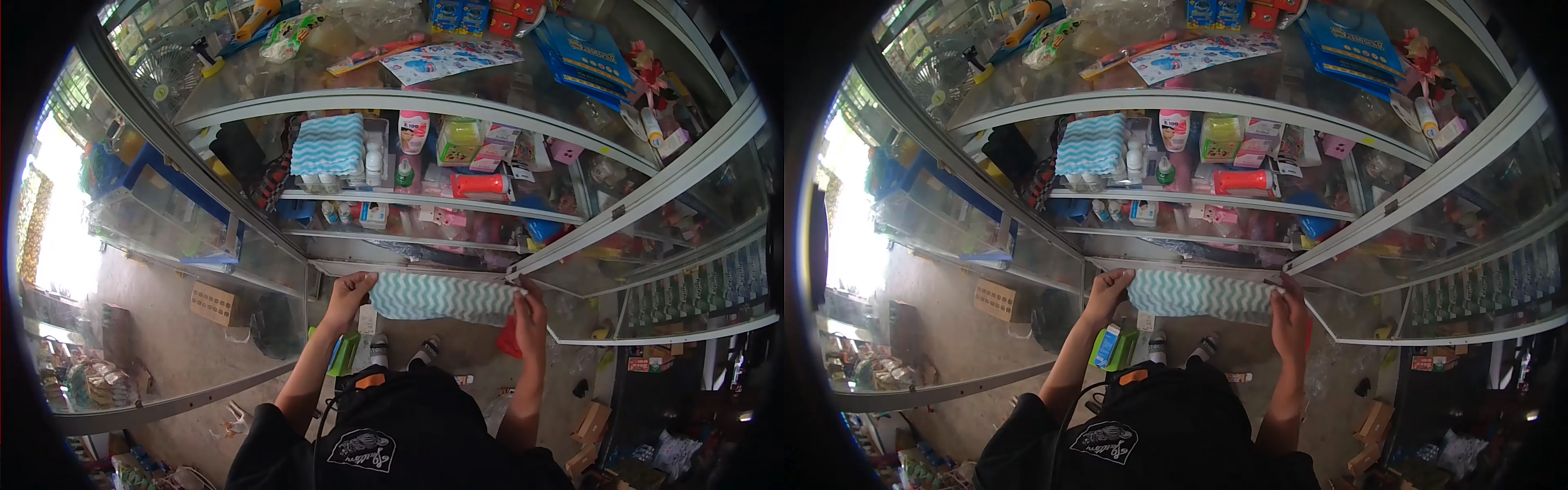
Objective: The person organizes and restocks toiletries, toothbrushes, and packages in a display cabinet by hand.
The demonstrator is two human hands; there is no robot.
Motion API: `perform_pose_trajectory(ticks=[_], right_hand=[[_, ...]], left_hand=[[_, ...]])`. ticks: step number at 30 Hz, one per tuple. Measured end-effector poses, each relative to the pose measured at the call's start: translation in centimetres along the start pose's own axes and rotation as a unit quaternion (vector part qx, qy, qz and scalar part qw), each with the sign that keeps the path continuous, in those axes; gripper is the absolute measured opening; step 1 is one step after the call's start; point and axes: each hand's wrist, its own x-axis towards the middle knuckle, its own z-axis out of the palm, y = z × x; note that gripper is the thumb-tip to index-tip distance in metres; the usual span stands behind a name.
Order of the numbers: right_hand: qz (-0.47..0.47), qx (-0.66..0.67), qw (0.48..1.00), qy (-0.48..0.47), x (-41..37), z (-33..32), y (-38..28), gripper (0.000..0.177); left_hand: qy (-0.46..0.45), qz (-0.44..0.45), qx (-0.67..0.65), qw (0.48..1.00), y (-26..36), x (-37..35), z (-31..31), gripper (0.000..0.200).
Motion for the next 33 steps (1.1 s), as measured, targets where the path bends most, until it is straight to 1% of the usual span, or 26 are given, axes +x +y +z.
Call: perform_pose_trajectory(ticks=[1, 2, 3, 4, 5, 6, 8, 9, 10, 11, 13, 14, 16, 17, 18, 20, 21, 23, 24, 25, 26, 27, 28, 30, 31, 33], right_hand=[[-0.048, -0.068, 0.997, 0.001, 0.2, 0.2, 0.4, 0.029], [-0.029, -0.085, 0.996, -0.001, 0.2, 0.7, 1.7, 0.027], [0.054, -0.059, 0.996, -0.043, 0.0, 0.9, 0.8, 0.027], [0.136, -0.032, 0.986, -0.085, -0.5, 1.5, -1.0, 0.026], [0.218, -0.005, 0.968, -0.126, -1.1, 2.5, -2.2, 0.026], [0.170, -0.031, 0.977, -0.123, -1.8, 3.6, -2.7, 0.025], [0.071, -0.082, 0.987, -0.116, -3.2, 5.9, -3.7, 0.024], [-0.002, -0.098, 0.990, -0.100, -3.5, 6.8, -4.5, 0.022], [-0.077, -0.113, 0.987, -0.082, -3.7, 7.5, -5.5, 0.021], [-0.151, -0.127, 0.978, -0.064, -3.8, 8.1, -6.4, 0.020], [-0.193, -0.131, 0.968, -0.094, -3.9, 8.8, -7.4, 0.019], [-0.213, -0.133, 0.962, -0.109, -3.9, 8.9, -7.9, 0.019], [-0.188, -0.121, 0.963, -0.154, -4.2, 8.5, -9.8, 0.022], [-0.175, -0.115, 0.962, -0.176, -4.3, 8.2, -10.4, 0.026], [-0.157, -0.136, 0.954, -0.218, -4.6, 7.8, -10.6, 0.033], [-0.060, -0.082, 0.951, -0.291, -4.6, 7.5, -10.0, 0.035], [-0.012, -0.054, 0.944, -0.325, -4.5, 7.3, -9.7, 0.037], [0.013, 0.007, 0.944, -0.330, -4.2, 6.1, -9.7, 0.045], [0.025, 0.037, 0.942, -0.332, -3.9, 5.6, -9.6, 0.049], [-0.060, -0.001, 0.961, -0.269, -3.7, 5.3, -9.5, 0.047], [-0.144, -0.038, 0.968, -0.202, -3.3, 5.0, -9.5, 0.046], [-0.226, -0.076, 0.962, -0.132, -2.8, 4.7, -9.3, 0.045], [-0.226, -0.093, 0.957, -0.159, -2.3, 4.4, -8.5, 0.046], [-0.262, -0.148, 0.942, -0.152, -1.1, 4.4, -7.9, 0.042], [-0.280, -0.175, 0.932, -0.148, -0.5, 4.4, -7.6, 0.041], [-0.263, -0.058, 0.943, -0.195, 0.8, 4.8, -5.8, 0.035]], left_hand=[[0.017, 0.016, 0.028, 0.999, -0.2, 0.1, 0.6, 0.026], [0.035, 0.033, 0.055, 0.997, -0.3, 0.2, 1.2, 0.027], [0.054, 0.050, 0.083, 0.994, -0.2, 0.2, 2.0, 0.028], [0.051, 0.079, 0.119, 0.988, 0.1, 0.0, 2.9, 0.028], [0.049, 0.107, 0.155, 0.981, 0.3, -0.4, 3.9, 0.028], [0.045, 0.134, 0.190, 0.972, 0.6, -0.9, 4.9, 0.029], [0.029, 0.130, 0.253, 0.958, 1.5, -2.4, 7.0, 0.028], [0.022, 0.128, 0.285, 0.950, 1.7, -3.0, 7.8, 0.028], [0.006, 0.115, 0.266, 0.957, 1.5, -3.4, 8.4, 0.025], [0.005, 0.126, 0.245, 0.961, 1.2, -3.7, 9.0, 0.025], [0.002, 0.148, 0.204, 0.968, 0.8, -4.2, 10.1, 0.024], [0.009, 0.150, 0.211, 0.966, 0.8, -4.5, 10.2, 0.022], [-0.005, 0.195, 0.190, 0.962, 1.3, -5.1, 10.8, 0.023], [-0.012, 0.217, 0.178, 0.960, 1.4, -5.3, 11.0, 0.023], [-0.024, 0.216, 0.189, 0.958, 1.1, -5.1, 10.8, 0.024], [-0.048, 0.212, 0.210, 0.953, 0.5, -4.6, 9.7, 0.026], [-0.051, 0.157, 0.226, 0.960, 1.3, -4.7, 9.2, 0.026], [-0.058, 0.045, 0.255, 0.964, 3.4, -4.9, 8.4, 0.027], [-0.087, 0.103, 0.215, 0.967, 3.7, -4.6, 8.3, 0.023], [-0.110, 0.135, 0.227, 0.958, 4.3, -4.7, 8.1, 0.022], [-0.132, 0.168, 0.238, 0.947, 4.9, -4.8, 7.8, 0.021], [-0.155, 0.200, 0.249, 0.935, 5.8, -4.9, 7.7, 0.021], [-0.169, 0.206, 0.250, 0.931, 6.4, -4.9, 7.4, 0.021], [-0.198, 0.217, 0.251, 0.922, 7.4, -5.0, 6.8, 0.020], [-0.183, 0.201, 0.217, 0.938, 7.5, -5.0, 6.4, 0.020], [-0.149, 0.170, 0.149, 0.963, 7.8, -4.9, 5.6, 0.021]])
